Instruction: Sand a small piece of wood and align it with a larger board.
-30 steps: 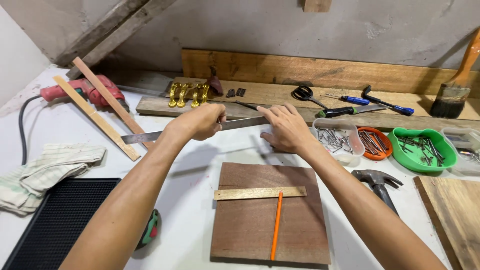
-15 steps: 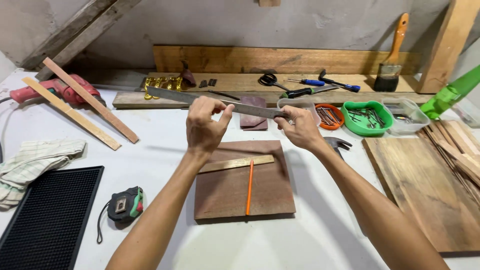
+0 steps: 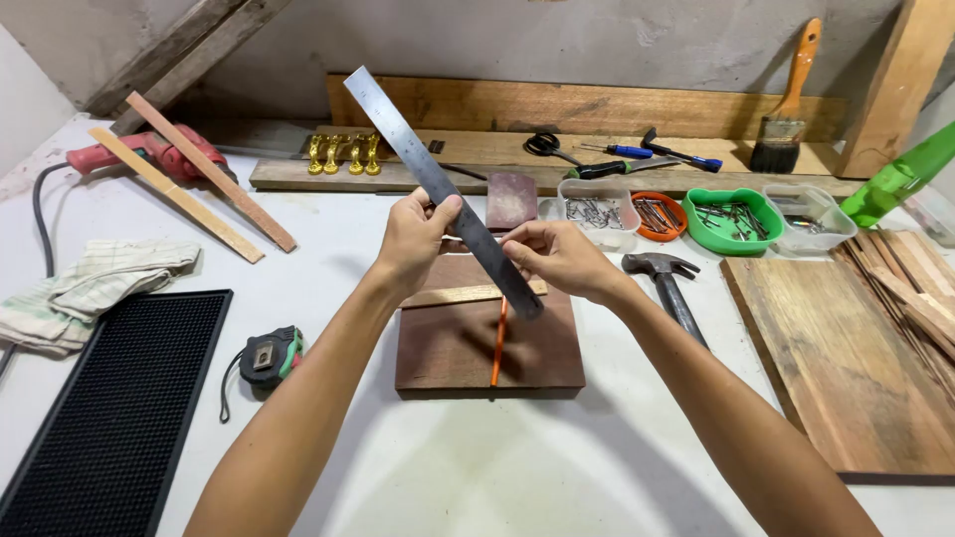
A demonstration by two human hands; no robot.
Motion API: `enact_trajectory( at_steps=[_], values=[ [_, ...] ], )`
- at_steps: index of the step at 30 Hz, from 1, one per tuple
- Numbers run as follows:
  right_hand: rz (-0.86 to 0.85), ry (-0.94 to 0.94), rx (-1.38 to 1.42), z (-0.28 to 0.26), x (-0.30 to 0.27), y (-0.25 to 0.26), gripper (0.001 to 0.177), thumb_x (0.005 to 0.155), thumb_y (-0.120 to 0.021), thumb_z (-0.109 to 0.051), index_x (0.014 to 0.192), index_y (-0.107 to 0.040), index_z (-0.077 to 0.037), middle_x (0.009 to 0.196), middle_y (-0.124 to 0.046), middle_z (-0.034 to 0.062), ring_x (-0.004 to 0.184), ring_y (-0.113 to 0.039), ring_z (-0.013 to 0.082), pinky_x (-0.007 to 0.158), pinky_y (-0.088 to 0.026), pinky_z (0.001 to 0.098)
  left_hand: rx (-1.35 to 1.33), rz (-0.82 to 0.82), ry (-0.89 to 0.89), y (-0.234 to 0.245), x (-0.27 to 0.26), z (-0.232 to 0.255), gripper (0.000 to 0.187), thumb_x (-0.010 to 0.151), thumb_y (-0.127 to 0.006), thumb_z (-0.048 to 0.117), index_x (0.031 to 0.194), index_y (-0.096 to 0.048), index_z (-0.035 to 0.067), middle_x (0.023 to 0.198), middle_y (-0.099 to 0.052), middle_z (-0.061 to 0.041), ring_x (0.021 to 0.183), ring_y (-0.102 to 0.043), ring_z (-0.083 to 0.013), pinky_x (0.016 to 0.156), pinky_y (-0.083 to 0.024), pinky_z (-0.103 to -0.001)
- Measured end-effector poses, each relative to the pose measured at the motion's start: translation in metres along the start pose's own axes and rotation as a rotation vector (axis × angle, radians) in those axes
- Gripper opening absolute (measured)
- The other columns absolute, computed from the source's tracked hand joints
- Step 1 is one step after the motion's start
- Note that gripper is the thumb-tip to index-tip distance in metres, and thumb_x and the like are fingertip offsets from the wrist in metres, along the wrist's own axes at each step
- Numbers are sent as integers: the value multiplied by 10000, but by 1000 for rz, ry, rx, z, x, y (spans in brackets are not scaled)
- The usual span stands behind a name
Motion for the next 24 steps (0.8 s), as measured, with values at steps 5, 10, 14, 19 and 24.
enact_trajectory(
  at_steps=[5,10,14,19,24],
  values=[
    [-154,82,74,-17,21,-35,215,964,-714,-149,1028,-721,56,845,-728,46,696,-641,94,645,-545,252,164,-67,-32,1,-28,41,168,1040,-602,157,1050,-609,-10,880,-704,-81,738,-717,-156,633,-659,-334],
    [-224,13,115,-31,10,-61,214,971,-694,-159,982,-711,55,809,-717,40,657,-641,98,623,-551,266,291,142,-9,16,-48,70,255,992,-592,118,1208,-495,22,850,-718,-90,711,-721,-156,584,-636,-322],
    [-141,117,-360,-24,-5,-54,164,971,-685,-148,1022,-756,-8,819,-749,57,719,-702,134,671,-580,300,288,63,128,21,-60,40,355,982,-602,91,1291,-473,-26,837,-736,-118,680,-721,-172,554,-607,-326],
    [-94,187,-782,-1,-22,-48,215,824,-752,-83,1034,-794,-97,984,-716,84,846,-692,245,752,-572,375,409,23,231,12,-69,25,460,960,-623,99,1372,-439,11,828,-736,-117,675,-708,-157,566,-613,-319],
    [-104,177,-875,10,-32,-51,233,898,-698,-88,1077,-803,-194,962,-628,62,824,-657,258,713,-557,427,462,-8,229,7,-59,30,373,996,-580,133,1324,-494,-24,803,-733,-126,660,-724,-170,580,-640,-355]
  ],
)
Point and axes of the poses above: each hand's wrist, its own x-axis towards the middle knuckle, its own y-axis out of the back of the hand, z = x × y, the point moved 7 cm from there along x, towards the middle knuckle
